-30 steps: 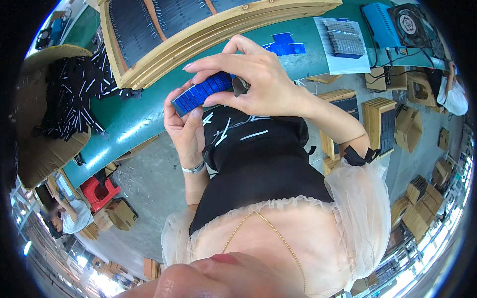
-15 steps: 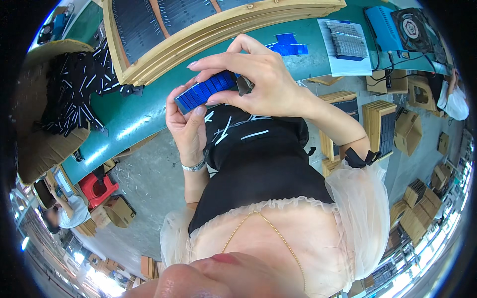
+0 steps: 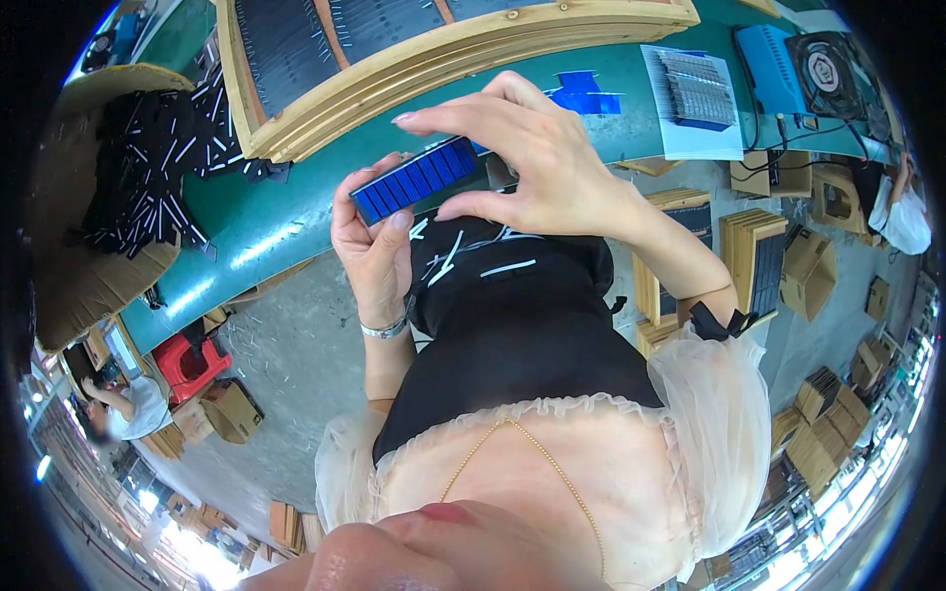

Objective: Assembling small blue rectangular components onto black strips at a factory workbench.

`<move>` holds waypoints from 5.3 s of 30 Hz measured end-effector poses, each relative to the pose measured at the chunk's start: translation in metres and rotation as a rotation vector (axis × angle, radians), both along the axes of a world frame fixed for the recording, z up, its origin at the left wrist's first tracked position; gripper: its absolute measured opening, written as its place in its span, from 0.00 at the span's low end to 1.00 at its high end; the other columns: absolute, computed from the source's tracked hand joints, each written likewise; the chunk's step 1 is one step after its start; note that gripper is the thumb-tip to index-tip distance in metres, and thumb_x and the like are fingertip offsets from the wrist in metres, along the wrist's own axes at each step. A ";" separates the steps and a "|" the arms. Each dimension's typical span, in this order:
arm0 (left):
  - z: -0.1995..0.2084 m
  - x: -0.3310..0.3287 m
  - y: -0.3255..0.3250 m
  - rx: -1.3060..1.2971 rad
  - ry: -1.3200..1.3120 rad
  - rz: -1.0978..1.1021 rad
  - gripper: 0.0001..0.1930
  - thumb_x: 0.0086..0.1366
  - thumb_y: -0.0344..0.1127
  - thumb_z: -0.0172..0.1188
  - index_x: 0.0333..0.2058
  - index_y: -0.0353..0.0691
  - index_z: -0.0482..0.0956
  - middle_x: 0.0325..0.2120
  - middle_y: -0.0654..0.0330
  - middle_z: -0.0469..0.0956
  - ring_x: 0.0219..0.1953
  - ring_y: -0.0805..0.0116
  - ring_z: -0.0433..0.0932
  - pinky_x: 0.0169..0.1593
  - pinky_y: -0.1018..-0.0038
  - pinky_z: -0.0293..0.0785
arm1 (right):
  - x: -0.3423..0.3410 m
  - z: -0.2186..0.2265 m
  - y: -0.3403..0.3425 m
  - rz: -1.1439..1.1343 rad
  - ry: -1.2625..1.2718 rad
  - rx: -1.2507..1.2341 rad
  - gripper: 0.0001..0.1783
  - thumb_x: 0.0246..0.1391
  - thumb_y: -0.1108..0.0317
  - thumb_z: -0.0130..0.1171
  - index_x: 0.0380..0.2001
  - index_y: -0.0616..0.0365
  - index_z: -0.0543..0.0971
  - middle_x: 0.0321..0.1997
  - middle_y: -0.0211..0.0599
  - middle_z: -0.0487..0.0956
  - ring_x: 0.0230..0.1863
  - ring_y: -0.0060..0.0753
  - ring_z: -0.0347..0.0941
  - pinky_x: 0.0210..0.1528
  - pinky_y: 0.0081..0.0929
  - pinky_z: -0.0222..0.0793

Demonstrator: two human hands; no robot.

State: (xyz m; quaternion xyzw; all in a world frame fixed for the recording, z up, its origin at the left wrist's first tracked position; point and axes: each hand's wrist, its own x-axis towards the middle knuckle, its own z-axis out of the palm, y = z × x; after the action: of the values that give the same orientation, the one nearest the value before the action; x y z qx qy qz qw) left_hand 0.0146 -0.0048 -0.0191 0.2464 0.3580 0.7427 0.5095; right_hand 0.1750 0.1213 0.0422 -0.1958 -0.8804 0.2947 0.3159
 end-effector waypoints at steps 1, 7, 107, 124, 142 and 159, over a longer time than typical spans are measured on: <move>0.000 -0.001 0.000 0.004 0.018 -0.006 0.27 0.53 0.15 0.62 0.52 0.35 0.67 0.54 0.46 0.70 0.58 0.59 0.70 0.59 0.66 0.70 | 0.002 0.000 0.000 -0.005 -0.038 0.004 0.34 0.37 0.62 0.73 0.52 0.52 0.77 0.41 0.27 0.83 0.39 0.31 0.72 0.44 0.24 0.63; 0.018 -0.013 -0.001 -0.068 0.065 -0.044 0.19 0.62 0.23 0.56 0.52 0.29 0.69 0.44 0.47 0.76 0.38 0.66 0.78 0.38 0.76 0.75 | 0.009 0.000 -0.003 -0.021 -0.064 0.024 0.33 0.37 0.65 0.73 0.52 0.52 0.77 0.40 0.27 0.83 0.37 0.31 0.71 0.42 0.25 0.64; -0.011 -0.211 -0.007 -0.443 0.746 0.584 0.06 0.64 0.29 0.59 0.38 0.36 0.72 0.37 0.55 0.81 0.33 0.80 0.74 0.36 0.86 0.67 | 0.033 -0.008 0.286 -0.595 -0.281 0.486 0.18 0.51 0.50 0.63 0.45 0.42 0.81 0.48 0.34 0.78 0.50 0.35 0.71 0.52 0.34 0.68; 0.038 -0.015 0.033 0.080 0.163 0.016 0.26 0.61 0.23 0.60 0.55 0.39 0.58 0.46 0.48 0.73 0.42 0.62 0.79 0.33 0.78 0.78 | -0.062 0.004 0.023 -0.168 0.272 0.143 0.06 0.45 0.70 0.64 0.28 0.55 0.77 0.30 0.35 0.74 0.33 0.39 0.73 0.29 0.30 0.69; -0.019 -0.058 -0.009 -0.179 0.014 0.119 0.24 0.68 0.28 0.52 0.60 0.33 0.60 0.56 0.46 0.67 0.60 0.46 0.67 0.62 0.59 0.65 | 0.013 -0.054 -0.032 0.224 -0.440 -0.225 0.16 0.40 0.76 0.66 0.36 0.48 0.83 0.38 0.22 0.80 0.36 0.32 0.72 0.32 0.23 0.70; -0.030 -0.044 -0.018 -0.187 -0.022 0.103 0.25 0.59 0.16 0.57 0.56 0.32 0.66 0.52 0.45 0.72 0.56 0.47 0.72 0.59 0.59 0.69 | 0.016 -0.095 0.014 -0.151 -0.150 0.063 0.27 0.36 0.67 0.72 0.45 0.47 0.81 0.38 0.24 0.83 0.33 0.28 0.69 0.32 0.23 0.71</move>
State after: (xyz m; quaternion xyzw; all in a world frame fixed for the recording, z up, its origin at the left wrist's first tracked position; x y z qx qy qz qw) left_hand -0.0290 -0.0223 -0.0496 0.1710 0.4322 0.7340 0.4952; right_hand 0.1913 0.1357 -0.0526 -0.2731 -0.8931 0.2266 0.2763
